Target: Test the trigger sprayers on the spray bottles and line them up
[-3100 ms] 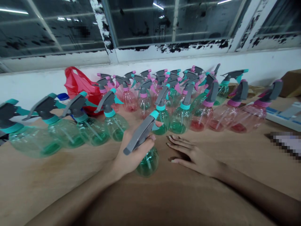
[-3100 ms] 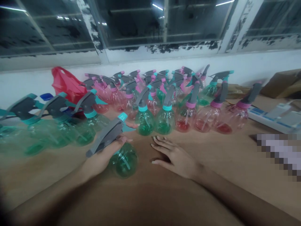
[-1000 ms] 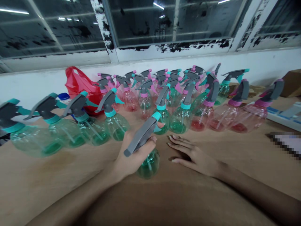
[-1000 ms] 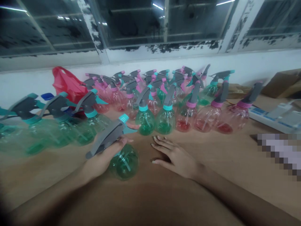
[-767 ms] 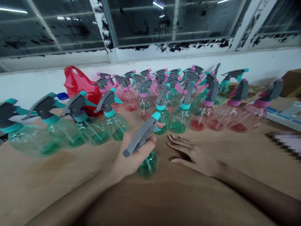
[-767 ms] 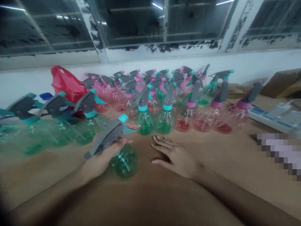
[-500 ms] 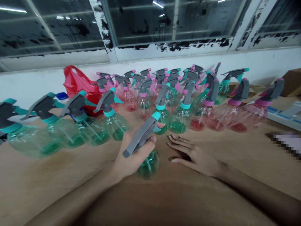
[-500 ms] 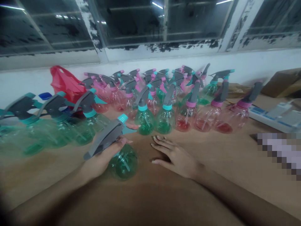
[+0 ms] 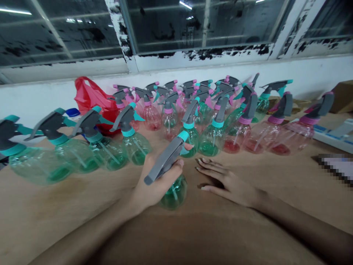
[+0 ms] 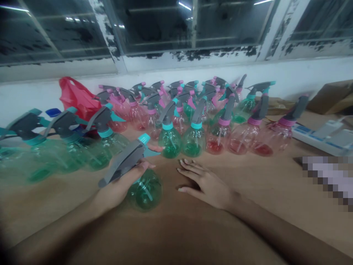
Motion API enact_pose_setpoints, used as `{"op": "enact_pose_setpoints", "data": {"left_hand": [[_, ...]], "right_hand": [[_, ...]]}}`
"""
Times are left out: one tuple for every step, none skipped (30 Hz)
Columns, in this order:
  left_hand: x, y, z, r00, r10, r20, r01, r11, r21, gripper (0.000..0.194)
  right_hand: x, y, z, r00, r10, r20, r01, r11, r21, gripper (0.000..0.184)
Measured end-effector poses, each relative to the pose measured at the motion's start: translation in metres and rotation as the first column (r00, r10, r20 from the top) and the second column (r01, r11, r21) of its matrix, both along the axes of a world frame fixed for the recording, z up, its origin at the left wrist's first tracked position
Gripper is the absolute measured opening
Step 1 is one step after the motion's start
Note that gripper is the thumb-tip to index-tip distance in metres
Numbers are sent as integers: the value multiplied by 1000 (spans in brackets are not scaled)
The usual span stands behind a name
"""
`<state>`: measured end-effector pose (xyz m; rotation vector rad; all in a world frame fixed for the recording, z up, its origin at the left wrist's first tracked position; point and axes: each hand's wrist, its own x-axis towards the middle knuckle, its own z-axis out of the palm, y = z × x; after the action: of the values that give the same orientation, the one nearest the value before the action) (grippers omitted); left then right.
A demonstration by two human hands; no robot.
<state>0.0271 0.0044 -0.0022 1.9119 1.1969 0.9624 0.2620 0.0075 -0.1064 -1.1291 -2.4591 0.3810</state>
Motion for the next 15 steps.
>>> {"op": "enact_pose_setpoints", "data": {"left_hand": [[0, 0, 0, 1000, -3, 4, 3, 1000, -2, 19], [0, 0, 0, 1000, -4, 8, 4, 1000, -3, 18], [0, 0, 0, 1000, -1, 10, 1, 1000, -3, 18], [0, 0, 0, 1000, 2, 9, -2, 1000, -1, 18], [1, 0, 0, 1000, 5, 6, -5, 1000, 1, 18], [1, 0, 1, 1000, 7, 0, -7, 1000, 5, 17], [1, 0, 1, 1000, 6, -4, -6, 1000, 13, 17], [2, 0, 2, 1000, 1, -3, -1, 1000, 21, 17], [2, 0, 2, 1000, -6, 3, 6, 1000, 25, 18], [1, 0, 2, 1000, -13, 9, 12, 1000, 24, 18], [1, 1, 1, 1000, -13, 14, 13, 1000, 27, 18], [0, 1, 0, 1000, -8, 12, 7, 999, 33, 18], [-1, 1, -1, 1000, 4, 6, -4, 999, 43, 17], [-2, 1, -2, 1000, 19, -4, -19, 998, 56, 17], [-3, 2, -3, 999, 34, -14, -33, 997, 68, 17]], "right_hand": [[0, 0, 0, 1000, 1, -2, -1, 1000, 1, 58], [0, 0, 0, 1000, 2, -2, -2, 1000, 0, 59], [0, 0, 0, 1000, 2, -3, -2, 1000, 0, 59], [0, 0, 0, 1000, 2, -2, -2, 1000, 1, 59], [0, 0, 0, 1000, 2, -2, -2, 1000, 3, 59], [0, 0, -1, 1000, 2, -3, -2, 1000, 7, 59], [0, 0, -1, 1000, 4, -3, -4, 1000, 12, 59], [0, 0, -1, 1000, 7, -3, -7, 1000, 17, 59], [0, 1, -2, 1000, 10, -1, -10, 1000, 20, 59], [1, 1, -2, 1000, 12, 5, -12, 1000, 20, 58], [1, 1, -2, 1000, 11, 13, -11, 1000, 19, 58], [1, 1, -3, 1000, 9, 23, -10, 1000, 17, 58], [1, 1, -3, 1000, 7, 29, -8, 1000, 16, 58], [1, 1, -2, 999, 6, 33, -7, 1000, 16, 58], [1, 1, -2, 999, 7, 33, -7, 1000, 20, 58]]}}
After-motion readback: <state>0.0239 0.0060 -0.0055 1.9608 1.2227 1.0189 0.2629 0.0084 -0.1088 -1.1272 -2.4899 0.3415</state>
